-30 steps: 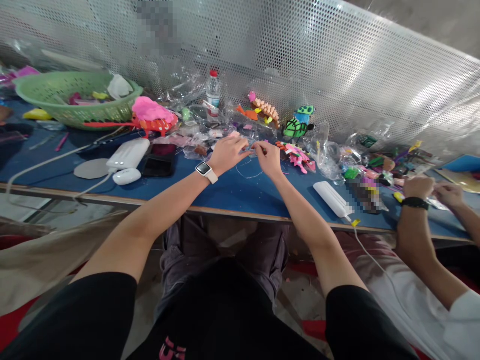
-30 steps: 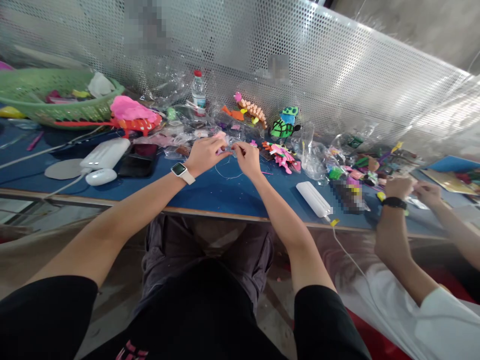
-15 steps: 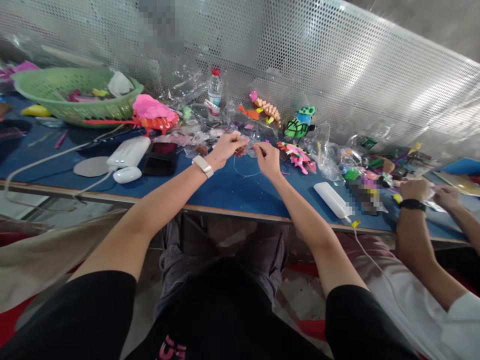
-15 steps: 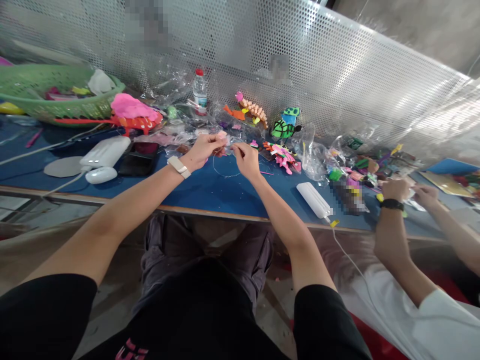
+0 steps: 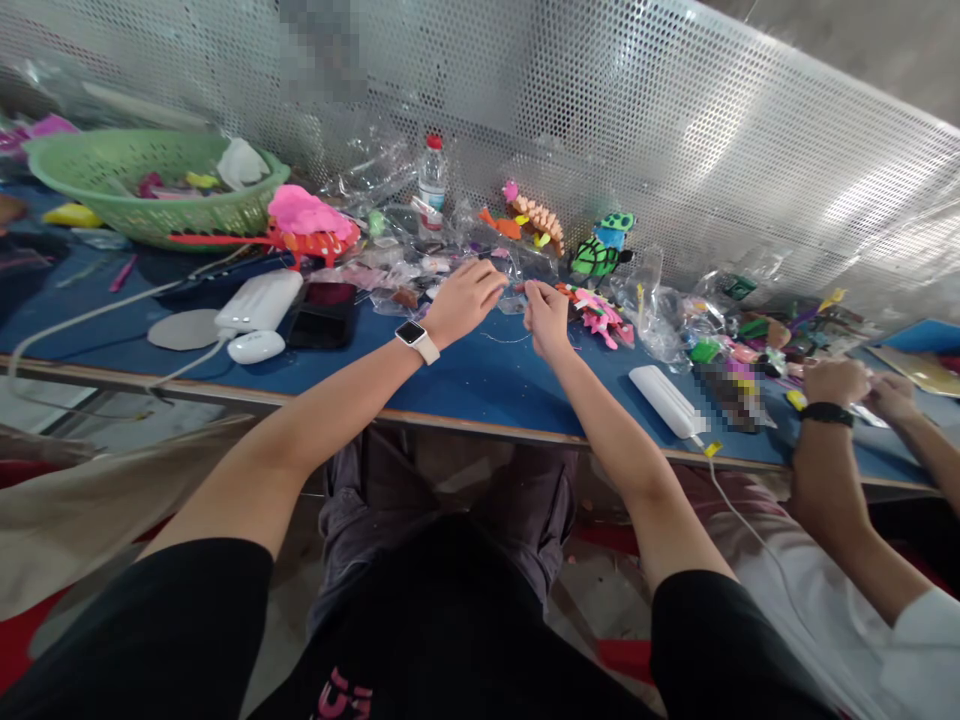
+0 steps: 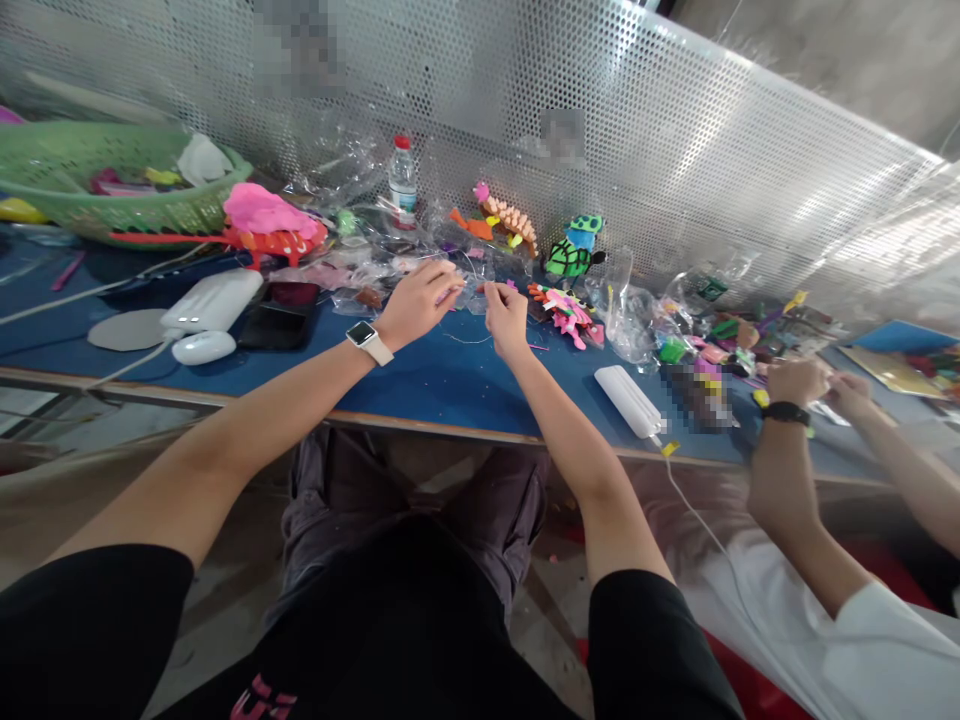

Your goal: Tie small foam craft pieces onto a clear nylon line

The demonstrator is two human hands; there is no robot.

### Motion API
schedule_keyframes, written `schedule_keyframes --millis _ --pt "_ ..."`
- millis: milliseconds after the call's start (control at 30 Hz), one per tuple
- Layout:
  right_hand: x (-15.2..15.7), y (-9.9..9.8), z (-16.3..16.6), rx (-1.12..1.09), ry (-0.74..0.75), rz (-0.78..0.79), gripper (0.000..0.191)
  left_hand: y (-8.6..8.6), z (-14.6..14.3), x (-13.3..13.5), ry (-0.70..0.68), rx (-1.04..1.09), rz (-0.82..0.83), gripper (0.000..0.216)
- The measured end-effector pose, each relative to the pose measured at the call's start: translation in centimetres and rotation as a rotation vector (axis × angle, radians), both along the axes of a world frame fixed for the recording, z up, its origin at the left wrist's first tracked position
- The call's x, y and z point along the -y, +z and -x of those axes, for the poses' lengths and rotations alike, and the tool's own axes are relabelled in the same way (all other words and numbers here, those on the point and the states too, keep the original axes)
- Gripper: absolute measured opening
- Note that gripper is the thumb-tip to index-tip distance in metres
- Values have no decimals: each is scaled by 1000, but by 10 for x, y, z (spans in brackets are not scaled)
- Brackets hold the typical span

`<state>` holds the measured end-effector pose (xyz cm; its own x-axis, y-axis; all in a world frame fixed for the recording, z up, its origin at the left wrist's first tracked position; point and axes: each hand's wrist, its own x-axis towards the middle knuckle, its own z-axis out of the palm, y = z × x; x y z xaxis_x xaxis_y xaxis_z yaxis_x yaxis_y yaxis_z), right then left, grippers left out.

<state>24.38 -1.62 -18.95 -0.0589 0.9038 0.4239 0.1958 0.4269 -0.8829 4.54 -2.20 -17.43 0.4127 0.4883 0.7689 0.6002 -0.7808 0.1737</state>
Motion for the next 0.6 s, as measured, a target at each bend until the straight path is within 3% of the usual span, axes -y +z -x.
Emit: schedule_keyframes --millis 100,300,600 --pt "11 5 10 -129 6 71 64 6 1 4 2 -98 -51 31" --pt "23 12 19 -182 162 143 58 10 7 2 58 -35 -36 32" --pt "17 13 8 -47 158 -8 67 6 7 -1 19 -6 -18 33"
